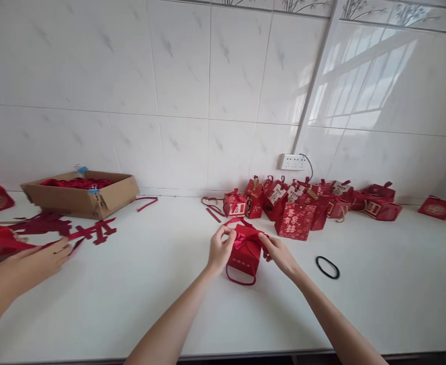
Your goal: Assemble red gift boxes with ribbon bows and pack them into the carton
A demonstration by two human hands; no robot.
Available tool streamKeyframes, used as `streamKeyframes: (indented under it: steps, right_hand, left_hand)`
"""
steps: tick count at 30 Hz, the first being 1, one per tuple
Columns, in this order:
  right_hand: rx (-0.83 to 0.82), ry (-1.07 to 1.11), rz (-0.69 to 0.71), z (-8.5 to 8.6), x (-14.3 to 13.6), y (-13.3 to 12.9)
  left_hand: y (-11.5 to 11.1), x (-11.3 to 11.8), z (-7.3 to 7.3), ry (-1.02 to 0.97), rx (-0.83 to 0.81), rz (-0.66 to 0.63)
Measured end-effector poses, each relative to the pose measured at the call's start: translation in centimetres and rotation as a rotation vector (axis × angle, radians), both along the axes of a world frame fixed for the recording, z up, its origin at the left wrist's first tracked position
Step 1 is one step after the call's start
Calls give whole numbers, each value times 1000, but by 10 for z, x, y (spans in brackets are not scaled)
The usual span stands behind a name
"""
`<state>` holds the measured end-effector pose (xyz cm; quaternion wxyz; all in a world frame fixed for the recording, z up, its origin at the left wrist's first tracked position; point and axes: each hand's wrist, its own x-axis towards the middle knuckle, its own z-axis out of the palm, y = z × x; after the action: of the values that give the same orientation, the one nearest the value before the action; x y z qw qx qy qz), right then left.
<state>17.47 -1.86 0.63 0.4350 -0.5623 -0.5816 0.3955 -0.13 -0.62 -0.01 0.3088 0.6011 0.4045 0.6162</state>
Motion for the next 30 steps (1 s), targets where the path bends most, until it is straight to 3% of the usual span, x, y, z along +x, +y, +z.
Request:
streamKeyframes:
  steps: [4,8,13,20,26,30]
  right_hand:
    - [-5,94,82,-4,-2,3]
    - [83,209,127,4,-4,7]
    - [165,291,22,9,-8,14]
    - [298,323,-137,-17,-9,16]
    - [331,338,-147,-24,-7,10]
    - [329,344,-135,-22,-6,7]
  left_hand:
    - [1,0,0,-23,8,32]
    - [3,-3,-1,-51,63,23]
    - [7,-3,-7,-39,116,-38]
    - [8,6,-15,-8,102,33]
    - [7,1,-9,95,-29,-28]
    - [6,-2,-5,144,-23,-50]
